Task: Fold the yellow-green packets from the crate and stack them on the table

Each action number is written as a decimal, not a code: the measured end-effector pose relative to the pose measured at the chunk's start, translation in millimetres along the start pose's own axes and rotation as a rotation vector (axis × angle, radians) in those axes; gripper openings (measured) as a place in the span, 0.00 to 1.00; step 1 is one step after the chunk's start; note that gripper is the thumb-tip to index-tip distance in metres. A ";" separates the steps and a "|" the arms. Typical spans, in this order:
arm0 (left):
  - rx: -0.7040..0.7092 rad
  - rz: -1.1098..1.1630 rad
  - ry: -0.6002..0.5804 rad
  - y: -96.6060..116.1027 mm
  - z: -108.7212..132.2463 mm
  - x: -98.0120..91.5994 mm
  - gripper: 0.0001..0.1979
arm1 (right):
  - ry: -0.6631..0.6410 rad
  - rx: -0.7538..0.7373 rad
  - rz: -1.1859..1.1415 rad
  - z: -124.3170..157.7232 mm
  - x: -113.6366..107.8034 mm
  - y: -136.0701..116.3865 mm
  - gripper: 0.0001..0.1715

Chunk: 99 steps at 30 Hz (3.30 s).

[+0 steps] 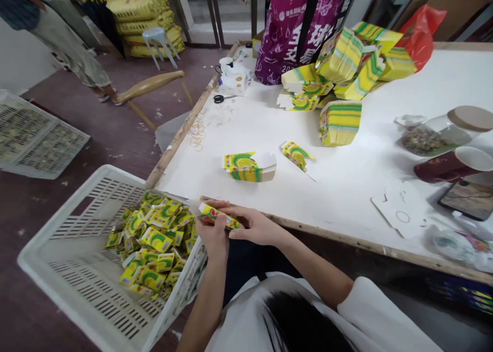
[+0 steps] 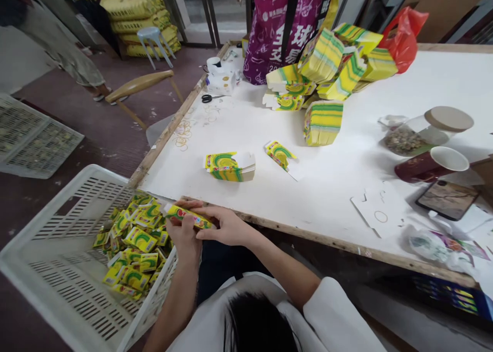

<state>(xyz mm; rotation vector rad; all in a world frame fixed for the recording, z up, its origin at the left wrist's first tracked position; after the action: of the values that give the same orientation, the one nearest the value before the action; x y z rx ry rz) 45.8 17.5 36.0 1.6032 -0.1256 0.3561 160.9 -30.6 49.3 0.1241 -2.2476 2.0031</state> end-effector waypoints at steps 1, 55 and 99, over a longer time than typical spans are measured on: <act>-0.013 -0.007 0.028 -0.6 0.0 0.2 0.20 | 0.021 0.045 -0.081 0.1 -1.1 2.0 0.32; 0.195 -0.829 -0.642 16.8 -16.9 -24.6 0.27 | -0.034 -0.094 0.628 -1.7 -44.2 3.3 0.24; -0.134 0.255 -0.008 -12.0 -12.7 6.7 0.25 | 0.145 0.141 0.057 -4.6 10.6 10.1 0.24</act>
<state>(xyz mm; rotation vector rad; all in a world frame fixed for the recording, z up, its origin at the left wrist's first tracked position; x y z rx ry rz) 53.7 31.8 27.0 1.4588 -0.3548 0.5278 149.1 -24.6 41.4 -0.0707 -2.0451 2.1239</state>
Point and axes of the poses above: each hand's wrist, its own z-axis away from the middle knuckle, its own x-axis out of the palm, y = z × x, the point moved 1 cm from there along -z, towards the middle knuckle, and after that the axes turned 9 degrees about y, right-handed, at the moved point
